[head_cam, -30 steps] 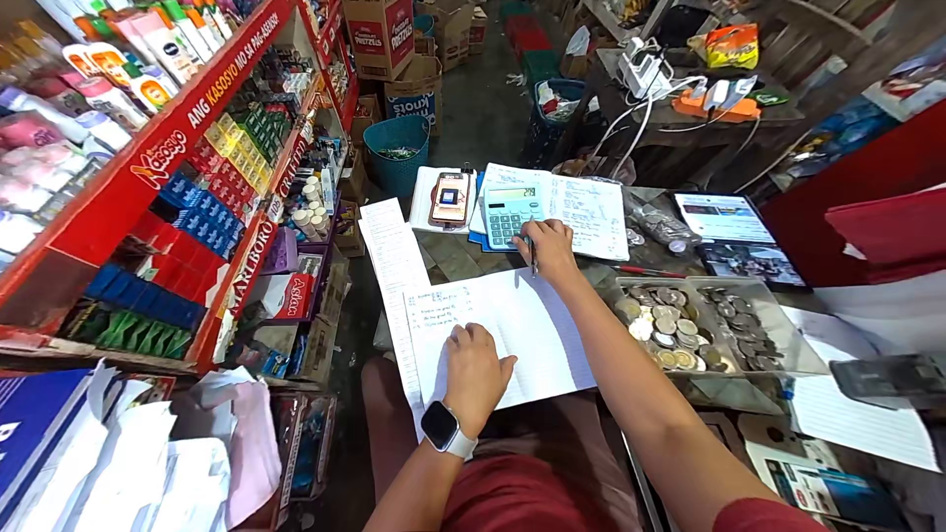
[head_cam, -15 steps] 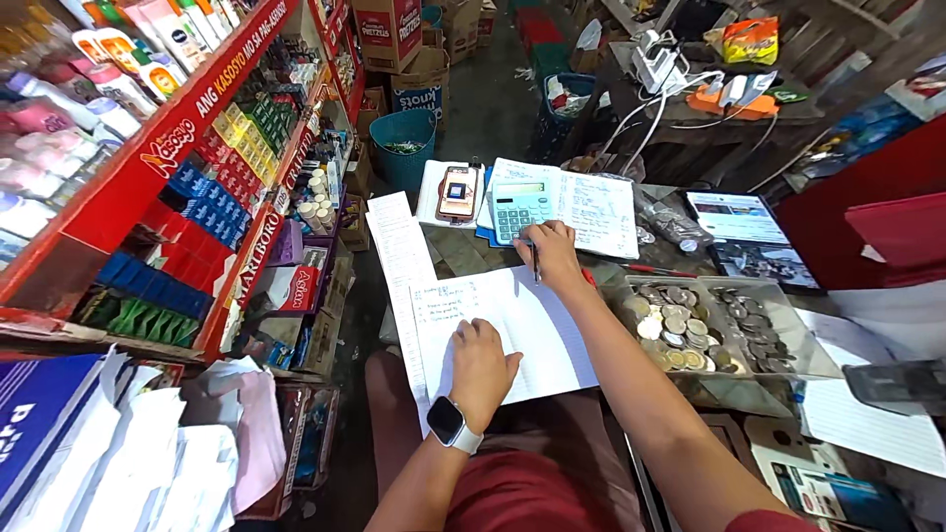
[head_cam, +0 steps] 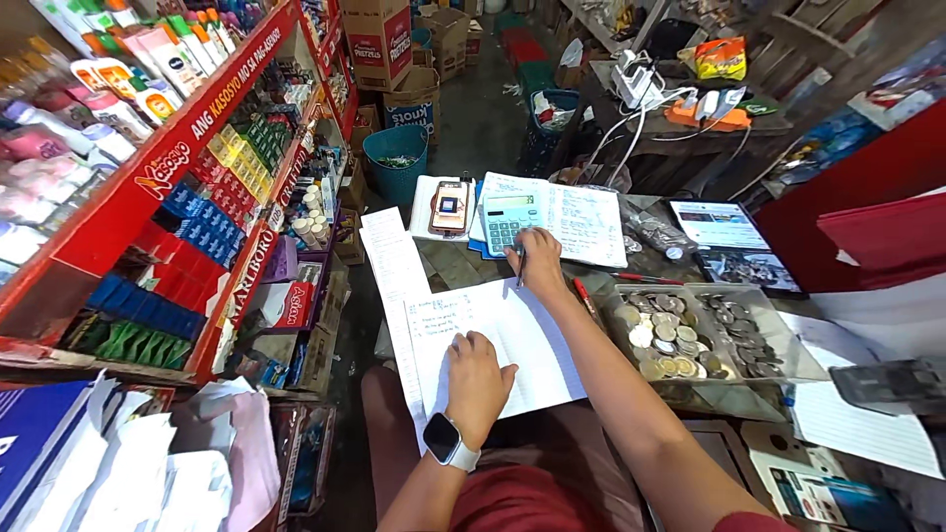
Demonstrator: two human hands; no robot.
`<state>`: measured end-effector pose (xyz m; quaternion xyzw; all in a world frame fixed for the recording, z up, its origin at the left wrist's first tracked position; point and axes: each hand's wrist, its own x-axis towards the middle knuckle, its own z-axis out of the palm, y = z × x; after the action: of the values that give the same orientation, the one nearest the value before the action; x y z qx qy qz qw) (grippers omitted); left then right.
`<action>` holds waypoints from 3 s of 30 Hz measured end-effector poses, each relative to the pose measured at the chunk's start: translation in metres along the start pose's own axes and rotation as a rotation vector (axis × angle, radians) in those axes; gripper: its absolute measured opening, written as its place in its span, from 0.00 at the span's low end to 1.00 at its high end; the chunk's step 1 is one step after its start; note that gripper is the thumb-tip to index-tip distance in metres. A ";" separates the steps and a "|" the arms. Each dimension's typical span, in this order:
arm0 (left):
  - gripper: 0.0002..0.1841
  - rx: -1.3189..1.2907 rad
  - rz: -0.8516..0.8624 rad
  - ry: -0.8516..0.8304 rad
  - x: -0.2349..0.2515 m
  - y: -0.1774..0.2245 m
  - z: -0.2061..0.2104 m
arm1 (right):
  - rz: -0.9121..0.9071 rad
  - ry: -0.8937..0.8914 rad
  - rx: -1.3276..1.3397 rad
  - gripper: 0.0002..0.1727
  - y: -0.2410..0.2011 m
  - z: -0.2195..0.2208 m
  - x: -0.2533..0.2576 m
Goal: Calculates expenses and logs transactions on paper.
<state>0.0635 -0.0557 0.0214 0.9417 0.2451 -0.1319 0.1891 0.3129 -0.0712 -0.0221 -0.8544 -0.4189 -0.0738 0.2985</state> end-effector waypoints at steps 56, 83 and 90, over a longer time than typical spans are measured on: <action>0.40 -0.028 0.001 0.032 0.001 0.000 0.002 | -0.163 -0.020 -0.127 0.18 -0.014 -0.004 0.010; 0.41 -0.009 -0.003 -0.007 0.002 0.000 -0.001 | -0.128 0.149 -0.002 0.19 0.010 -0.017 0.007; 0.40 0.002 -0.001 -0.007 0.002 0.000 -0.001 | -0.120 -0.102 -0.111 0.18 0.003 -0.004 0.027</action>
<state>0.0654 -0.0542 0.0220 0.9412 0.2449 -0.1355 0.1892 0.3329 -0.0565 -0.0095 -0.8455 -0.4794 -0.0713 0.2240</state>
